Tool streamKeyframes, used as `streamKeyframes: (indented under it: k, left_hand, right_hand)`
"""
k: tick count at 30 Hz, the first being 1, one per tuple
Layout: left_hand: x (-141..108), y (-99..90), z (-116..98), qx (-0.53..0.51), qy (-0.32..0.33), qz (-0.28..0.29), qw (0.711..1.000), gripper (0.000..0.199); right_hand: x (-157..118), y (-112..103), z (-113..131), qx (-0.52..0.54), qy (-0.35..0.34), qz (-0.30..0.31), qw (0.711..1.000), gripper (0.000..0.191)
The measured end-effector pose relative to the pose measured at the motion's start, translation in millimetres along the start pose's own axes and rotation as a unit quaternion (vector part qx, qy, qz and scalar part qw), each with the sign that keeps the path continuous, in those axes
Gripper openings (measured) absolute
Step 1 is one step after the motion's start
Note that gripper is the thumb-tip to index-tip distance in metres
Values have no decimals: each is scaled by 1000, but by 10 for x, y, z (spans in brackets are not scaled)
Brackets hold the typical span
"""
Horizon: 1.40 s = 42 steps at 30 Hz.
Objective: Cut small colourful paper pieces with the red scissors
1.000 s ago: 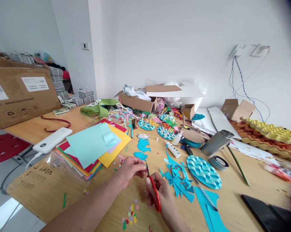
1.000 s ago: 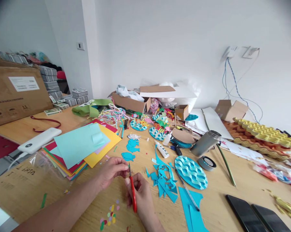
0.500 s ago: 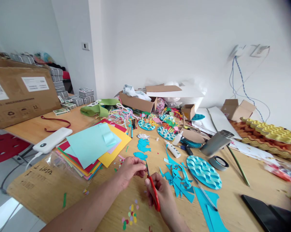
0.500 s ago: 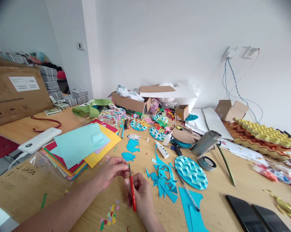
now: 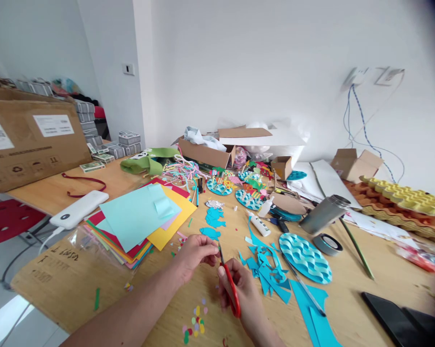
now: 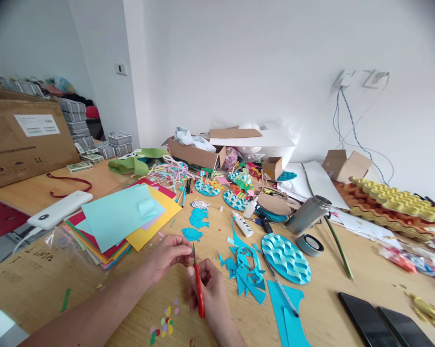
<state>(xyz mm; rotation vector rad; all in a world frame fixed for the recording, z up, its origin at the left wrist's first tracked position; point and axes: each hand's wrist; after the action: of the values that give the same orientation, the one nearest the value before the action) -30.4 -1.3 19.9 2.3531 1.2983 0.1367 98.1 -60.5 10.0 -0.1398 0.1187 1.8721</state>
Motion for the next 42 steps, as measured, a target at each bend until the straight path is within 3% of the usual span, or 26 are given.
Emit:
streamKeyframes:
  k: [28,32,36,42]
  left_hand:
    - [10,-2,-18,5,9,-14,1000,15]
    - [12,-5,-1,23,2,-14,1000,13]
    - [8,9,43,47,-15,13,999,13]
    - [-8,21,66,92,-51,60,993,13]
  right_hand:
    - [28,-16,-66,10,-10,-3,1000,37]
    - [31,-31,-41,25,-23,-60,998,38]
    - [21,-83,3,36,-81,-144,986,31]
    - [-13,-122,16,48,-125,-159,978,26]
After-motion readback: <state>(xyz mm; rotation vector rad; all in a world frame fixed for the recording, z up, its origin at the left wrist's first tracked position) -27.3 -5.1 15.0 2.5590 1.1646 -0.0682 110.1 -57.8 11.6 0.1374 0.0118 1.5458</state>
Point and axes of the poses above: each hand's wrist, its own x-axis towards the middle knuckle, its own y-axis out of the palm, z = x × y, and after that the axes turned 13 degrees about z, right-handed
